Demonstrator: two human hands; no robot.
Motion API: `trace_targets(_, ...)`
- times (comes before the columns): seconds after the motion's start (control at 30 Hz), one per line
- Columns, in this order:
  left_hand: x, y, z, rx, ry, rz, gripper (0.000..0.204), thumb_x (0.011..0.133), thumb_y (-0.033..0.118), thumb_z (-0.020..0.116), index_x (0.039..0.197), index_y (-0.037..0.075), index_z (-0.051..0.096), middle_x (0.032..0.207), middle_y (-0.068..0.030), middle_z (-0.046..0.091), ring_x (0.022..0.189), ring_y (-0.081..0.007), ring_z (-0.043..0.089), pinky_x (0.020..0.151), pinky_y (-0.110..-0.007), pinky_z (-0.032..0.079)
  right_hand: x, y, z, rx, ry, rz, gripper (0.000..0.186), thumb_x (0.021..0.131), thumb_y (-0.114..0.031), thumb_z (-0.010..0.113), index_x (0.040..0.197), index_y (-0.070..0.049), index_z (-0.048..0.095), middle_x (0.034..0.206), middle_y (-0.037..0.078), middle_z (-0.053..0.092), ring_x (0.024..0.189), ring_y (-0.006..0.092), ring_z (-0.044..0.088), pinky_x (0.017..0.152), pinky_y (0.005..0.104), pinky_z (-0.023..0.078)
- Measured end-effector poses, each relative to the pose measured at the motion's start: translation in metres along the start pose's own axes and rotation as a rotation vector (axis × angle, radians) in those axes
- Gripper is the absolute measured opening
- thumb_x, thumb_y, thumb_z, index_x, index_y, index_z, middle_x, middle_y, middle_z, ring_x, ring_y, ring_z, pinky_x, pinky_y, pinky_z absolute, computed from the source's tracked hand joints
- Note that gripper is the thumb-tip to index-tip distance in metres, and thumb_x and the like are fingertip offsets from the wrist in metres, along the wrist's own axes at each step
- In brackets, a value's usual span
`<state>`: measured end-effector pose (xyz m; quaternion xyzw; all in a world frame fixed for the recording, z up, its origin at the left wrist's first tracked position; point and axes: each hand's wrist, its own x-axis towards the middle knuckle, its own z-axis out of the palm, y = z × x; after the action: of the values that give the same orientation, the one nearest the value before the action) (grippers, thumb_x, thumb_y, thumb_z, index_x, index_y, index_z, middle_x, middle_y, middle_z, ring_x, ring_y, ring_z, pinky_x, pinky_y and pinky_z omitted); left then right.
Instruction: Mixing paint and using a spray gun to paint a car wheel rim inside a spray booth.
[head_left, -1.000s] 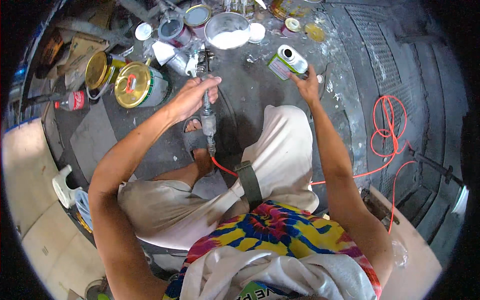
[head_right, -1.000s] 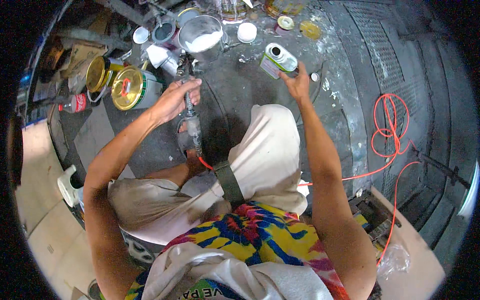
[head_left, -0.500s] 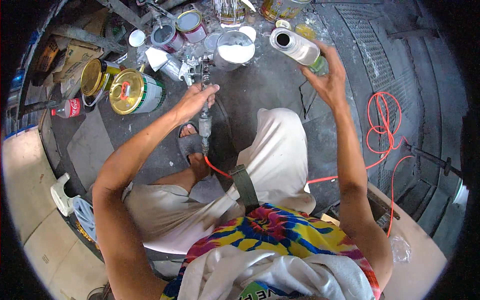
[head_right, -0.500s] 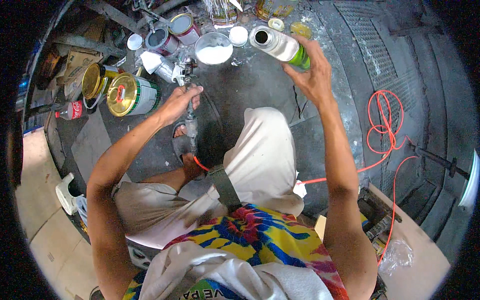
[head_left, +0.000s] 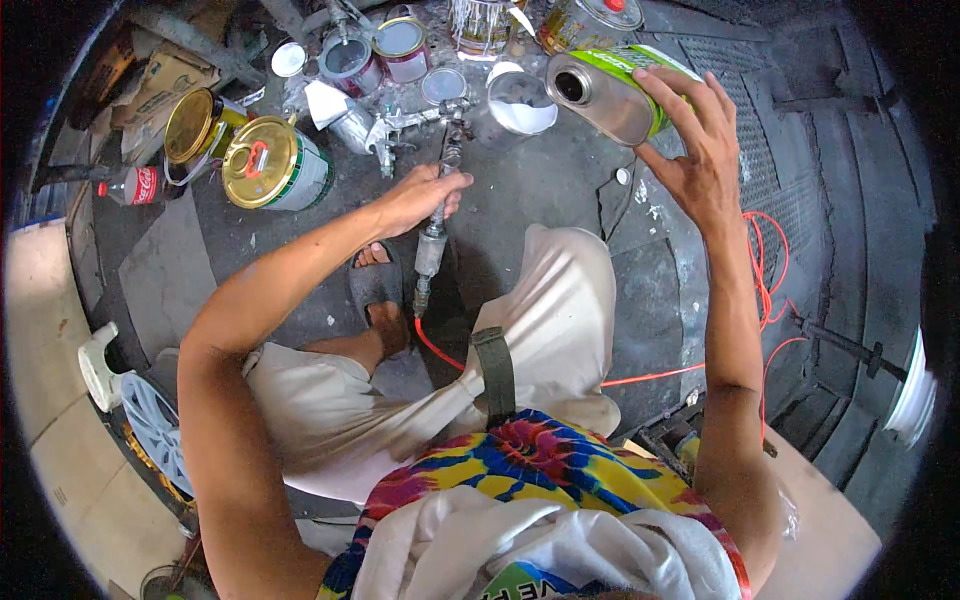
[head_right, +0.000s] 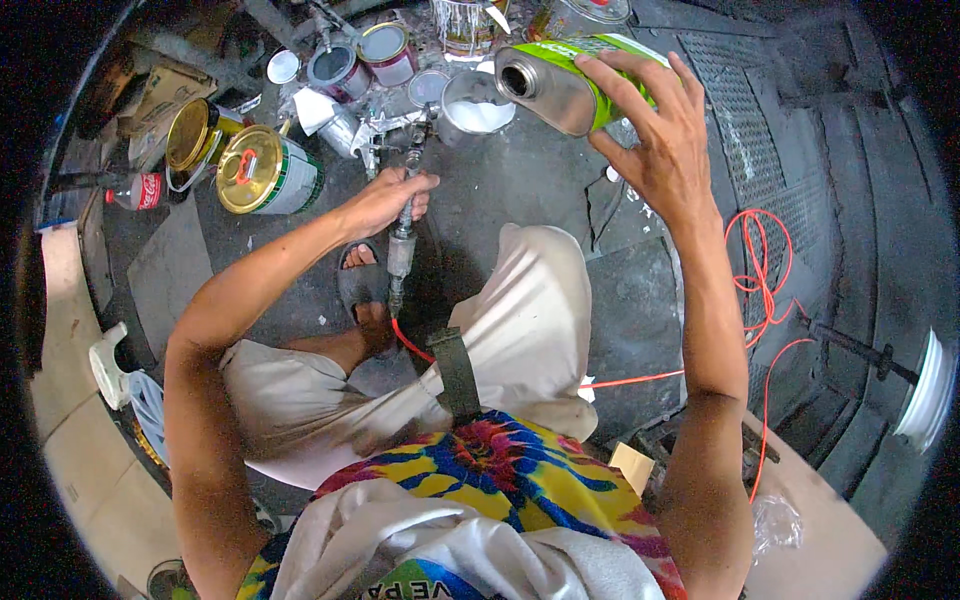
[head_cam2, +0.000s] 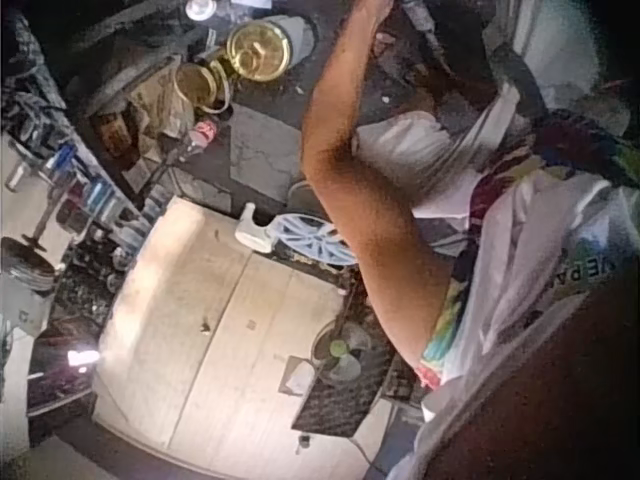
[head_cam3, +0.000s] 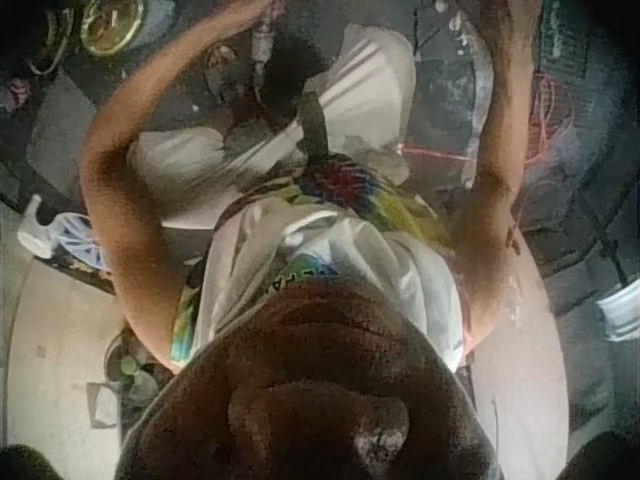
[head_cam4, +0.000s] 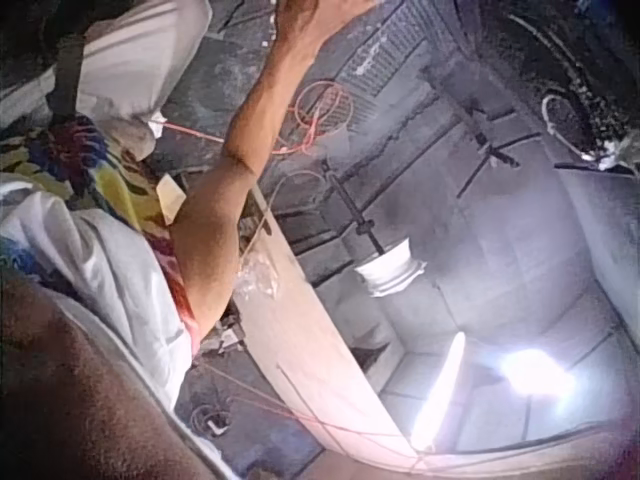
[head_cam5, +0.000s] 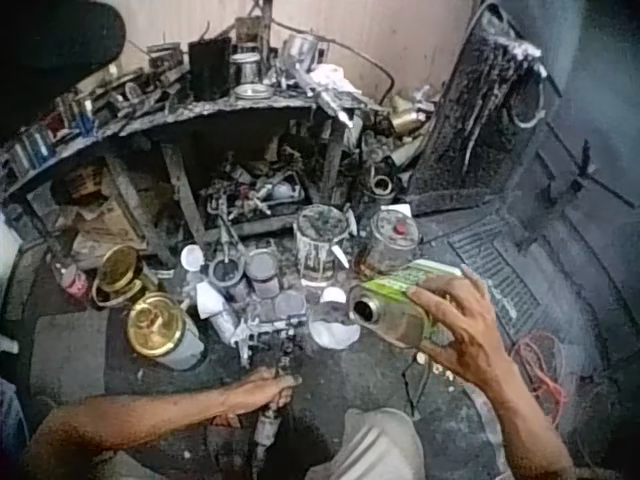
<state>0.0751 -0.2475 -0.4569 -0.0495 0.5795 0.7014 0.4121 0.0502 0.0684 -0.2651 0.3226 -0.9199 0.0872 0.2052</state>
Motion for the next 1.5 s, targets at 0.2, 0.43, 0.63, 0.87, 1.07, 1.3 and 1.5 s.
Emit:
trace_targets(0.2, -0.001, 0.001, 0.002, 0.013, 0.014, 0.027, 0.026, 0.096, 0.025, 0.060, 0.078, 0.009, 0.050, 0.068, 0.0008, 0.051, 0.063, -0.0102, 0.050, 0.058, -0.028, 0.041, 0.010, -0.004, -0.003, -0.082, -0.019, -0.048, 0.076, 0.063, -0.012, 0.081, 0.134, -0.026, 0.058, 0.125, 0.002, 0.061, 0.118, 0.0232, 0.057, 0.111, 0.0502, 0.033)
trace_targets(0.43, 0.001, -0.001, 0.002, 0.010, -0.009, 0.045, 0.027, 0.095, 0.024, 0.060, 0.075, 0.010, 0.050, 0.067, 0.0006, 0.051, 0.063, -0.0109, 0.050, 0.059, -0.028, 0.041, 0.021, -0.010, -0.003, -0.102, 0.000, -0.084, 0.075, 0.061, -0.010, 0.082, 0.131, -0.025, 0.061, 0.123, 0.002, 0.062, 0.118, 0.0235, 0.056, 0.110, 0.0495, 0.035)
trace_targets(0.63, 0.002, 0.003, 0.001, 0.038, -0.014, 0.048, 0.025, 0.095, 0.023, 0.060, 0.076, 0.009, 0.052, 0.067, 0.0003, 0.052, 0.063, -0.0118, 0.051, 0.059, -0.029, 0.041, 0.028, -0.013, -0.006, -0.121, 0.003, -0.106, 0.074, 0.061, -0.009, 0.082, 0.131, -0.025, 0.061, 0.124, 0.002, 0.061, 0.119, 0.0235, 0.056, 0.110, 0.0491, 0.035)
trace_targets(0.87, -0.003, 0.008, 0.008, -0.038, -0.029, 0.006, 0.021, 0.097, 0.022, 0.060, 0.080, 0.012, 0.050, 0.071, 0.0033, 0.046, 0.064, -0.0096, 0.045, 0.059, -0.027, 0.037, 0.030, -0.013, -0.010, -0.126, 0.003, -0.115, 0.071, 0.063, -0.009, 0.081, 0.129, -0.025, 0.062, 0.125, 0.002, 0.061, 0.119, 0.0231, 0.056, 0.111, 0.0489, 0.034)
trace_targets(1.07, 0.000, 0.006, 0.007, -0.026, -0.046, 0.015, 0.022, 0.097, 0.021, 0.060, 0.080, 0.012, 0.050, 0.071, 0.0033, 0.045, 0.064, -0.0090, 0.045, 0.059, -0.027, 0.037, 0.031, -0.012, -0.010, -0.161, -0.005, -0.113, 0.069, 0.065, -0.009, 0.080, 0.129, -0.027, 0.062, 0.126, 0.001, 0.061, 0.119, 0.0228, 0.056, 0.111, 0.0491, 0.034)
trace_targets(1.3, 0.003, 0.005, 0.008, 0.010, -0.022, 0.013, 0.022, 0.097, 0.020, 0.060, 0.079, 0.011, 0.050, 0.071, 0.0031, 0.046, 0.065, -0.0090, 0.045, 0.060, -0.027, 0.037, 0.032, -0.009, -0.013, -0.174, 0.004, -0.129, 0.067, 0.066, -0.011, 0.080, 0.129, -0.028, 0.063, 0.126, 0.001, 0.060, 0.120, 0.0222, 0.056, 0.111, 0.0493, 0.035)
trace_targets(1.5, 0.001, 0.008, 0.011, 0.024, -0.028, 0.023, 0.024, 0.097, 0.020, 0.060, 0.077, 0.011, 0.049, 0.070, 0.0030, 0.045, 0.064, -0.0093, 0.045, 0.060, -0.027, 0.037, 0.030, -0.008, -0.013, -0.181, 0.019, -0.142, 0.066, 0.066, -0.011, 0.080, 0.128, -0.027, 0.064, 0.126, 0.000, 0.061, 0.119, 0.0217, 0.056, 0.110, 0.0492, 0.035)
